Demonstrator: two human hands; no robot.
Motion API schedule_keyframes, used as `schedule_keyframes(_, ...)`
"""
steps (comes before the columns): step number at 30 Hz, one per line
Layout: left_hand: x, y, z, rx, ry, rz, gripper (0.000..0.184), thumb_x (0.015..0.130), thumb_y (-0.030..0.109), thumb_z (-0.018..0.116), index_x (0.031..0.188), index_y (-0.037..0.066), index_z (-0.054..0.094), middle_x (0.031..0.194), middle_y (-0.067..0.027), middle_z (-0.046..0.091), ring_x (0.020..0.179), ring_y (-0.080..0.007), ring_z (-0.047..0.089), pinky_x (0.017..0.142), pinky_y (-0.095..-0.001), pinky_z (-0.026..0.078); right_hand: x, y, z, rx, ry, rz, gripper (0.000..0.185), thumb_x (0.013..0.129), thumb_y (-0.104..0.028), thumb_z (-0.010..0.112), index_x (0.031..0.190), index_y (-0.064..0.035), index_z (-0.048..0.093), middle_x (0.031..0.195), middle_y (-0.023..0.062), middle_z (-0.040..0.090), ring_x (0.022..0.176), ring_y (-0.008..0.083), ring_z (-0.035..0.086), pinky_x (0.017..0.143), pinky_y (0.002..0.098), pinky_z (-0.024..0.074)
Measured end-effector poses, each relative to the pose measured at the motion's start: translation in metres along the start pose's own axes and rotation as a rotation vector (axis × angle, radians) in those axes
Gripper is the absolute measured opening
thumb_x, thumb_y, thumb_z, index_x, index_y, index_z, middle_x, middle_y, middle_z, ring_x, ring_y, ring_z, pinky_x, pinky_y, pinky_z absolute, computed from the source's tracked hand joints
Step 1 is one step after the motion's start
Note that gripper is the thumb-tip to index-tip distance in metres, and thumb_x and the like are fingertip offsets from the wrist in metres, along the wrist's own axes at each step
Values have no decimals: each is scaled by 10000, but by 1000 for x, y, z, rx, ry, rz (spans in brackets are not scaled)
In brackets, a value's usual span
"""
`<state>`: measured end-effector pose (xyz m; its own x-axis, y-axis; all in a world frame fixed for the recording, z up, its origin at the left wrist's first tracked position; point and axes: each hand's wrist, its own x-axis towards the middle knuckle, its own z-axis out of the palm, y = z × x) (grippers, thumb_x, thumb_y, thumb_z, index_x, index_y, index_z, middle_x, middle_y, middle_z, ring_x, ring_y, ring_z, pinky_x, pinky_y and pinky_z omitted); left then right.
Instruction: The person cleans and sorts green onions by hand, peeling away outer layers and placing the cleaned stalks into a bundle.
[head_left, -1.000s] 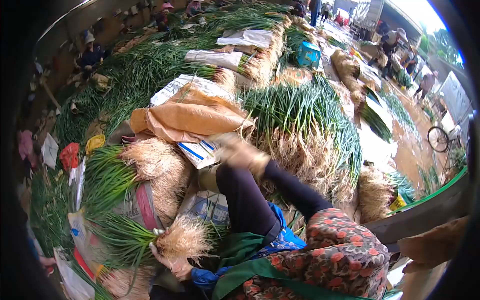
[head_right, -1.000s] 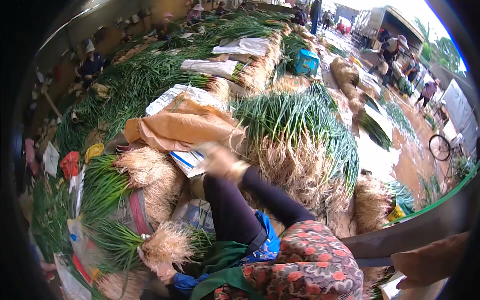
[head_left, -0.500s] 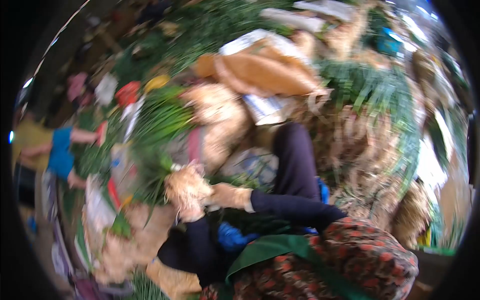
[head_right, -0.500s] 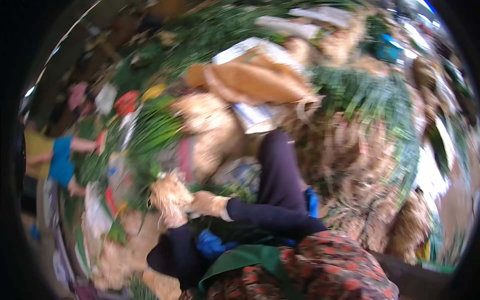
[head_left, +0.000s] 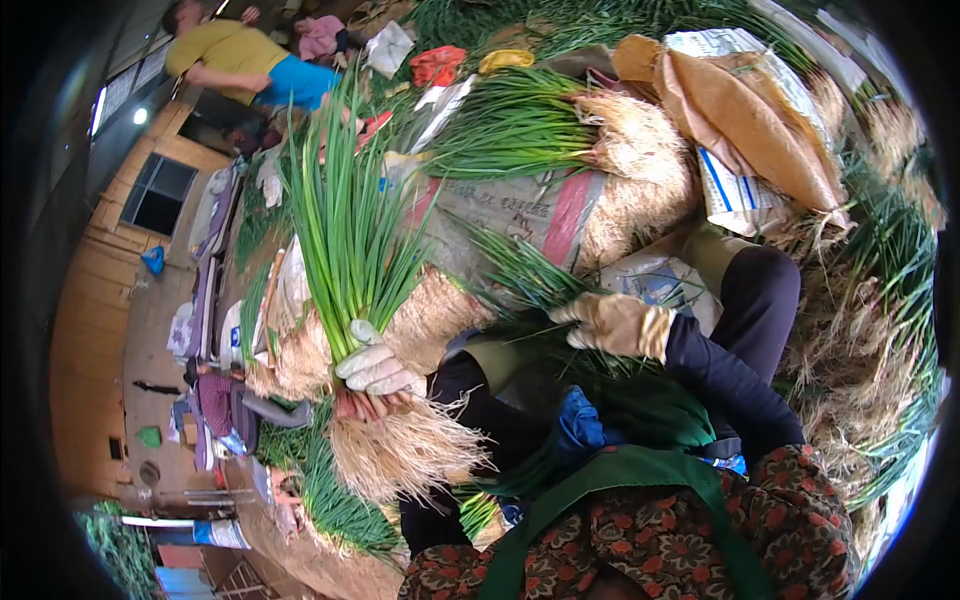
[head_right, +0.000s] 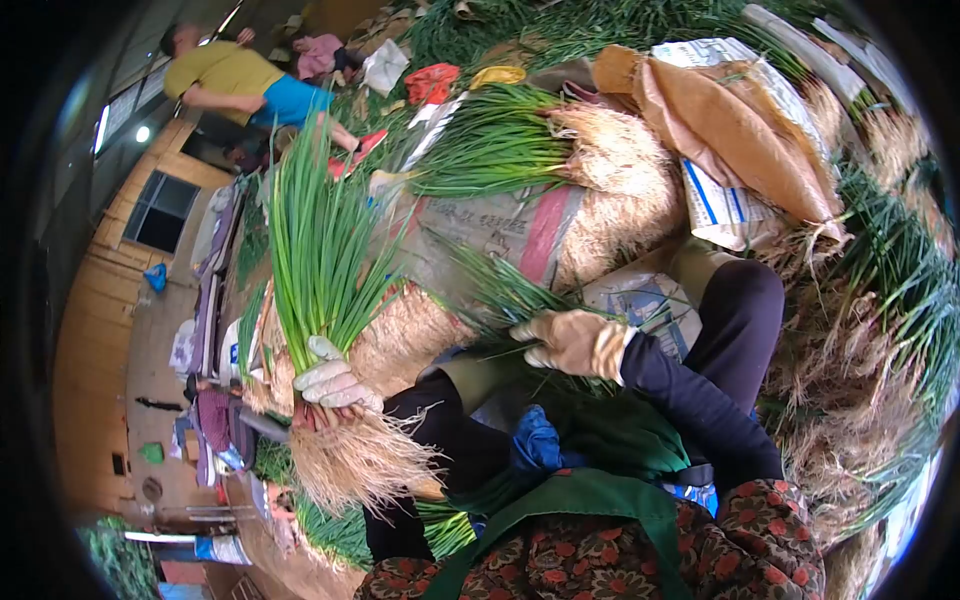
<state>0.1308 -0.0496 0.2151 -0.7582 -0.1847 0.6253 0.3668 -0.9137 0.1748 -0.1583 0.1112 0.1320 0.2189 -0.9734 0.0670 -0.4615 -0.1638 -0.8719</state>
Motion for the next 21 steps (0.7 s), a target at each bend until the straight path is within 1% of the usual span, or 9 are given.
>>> schedule_keyframes(5,10,-30,-6,-120,-242,47,513,967,226,403,1411,50,218,1112,-9,573,1013,-143,564,898,-297,408,79,-37,3,158,217,-138,409,879,-271,558,1231,-68,510,1120,210,582,1029,360,562,875,403,444)
schedule_keyframes(7,14,-40,-8,-104,-260,67,538,988,321,314,1406,6,188,1133,-54,562,1047,-191,542,894,-290,430,103,-49,13,204,288,-191,424,872,-258,569,1244,-68,499,1122,206,584,1038,356,557,885,399,438)
schedule_keyframes(8,14,-44,-13,-120,-281,68,540,988,320,313,1407,6,183,1135,-55,562,1045,-190,543,890,-289,432,104,-57,12,97,313,-215,472,879,-312,569,1266,-56,480,1117,181,592,1024,322,573,871,377,443)
schedule_keyframes(11,6,-43,-26,-166,-311,34,541,974,284,364,1416,32,179,1025,-4,608,970,-158,576,877,-291,423,120,-80,23,453,330,-384,522,882,-363,568,1278,-39,466,1086,136,602,973,235,592,837,344,455)
schedule_keyframes(12,7,-43,-29,-173,-305,22,545,970,272,381,1419,40,178,988,13,623,944,-148,587,873,-291,420,115,-105,10,691,13,-97,540,901,-387,541,1293,-28,448,1037,110,602,906,168,580,790,308,460)
schedule_keyframes(15,7,-35,-28,-142,-221,-56,602,932,276,474,1421,56,203,987,40,624,933,-122,592,866,-293,414,135,-113,44,640,28,-179,369,883,-348,574,1041,-14,579,928,94,611,776,163,561,707,288,452)
schedule_keyframes(17,-12,-23,-15,-61,-131,-57,661,902,298,538,1425,66,207,1034,49,609,955,-108,586,874,-294,409,146,-110,46,602,90,-392,52,814,-67,587,853,-40,566,823,43,569,814,154,562,725,271,467)
schedule_keyframes(18,-29,-18,-3,-10,-79,-34,692,887,309,570,1426,71,209,1058,53,602,966,-100,583,878,-294,406,153,-101,53,1075,127,-488,102,824,-11,526,910,-42,572,853,41,574,811,151,563,729,265,480)
schedule_keyframes(21,-89,-12,60,149,185,138,683,883,319,584,1415,59,243,1076,11,580,989,-130,559,890,-321,407,157,-53,31,845,190,-216,141,889,-87,497,976,-45,599,839,7,590,725,71,530,606,222,449)
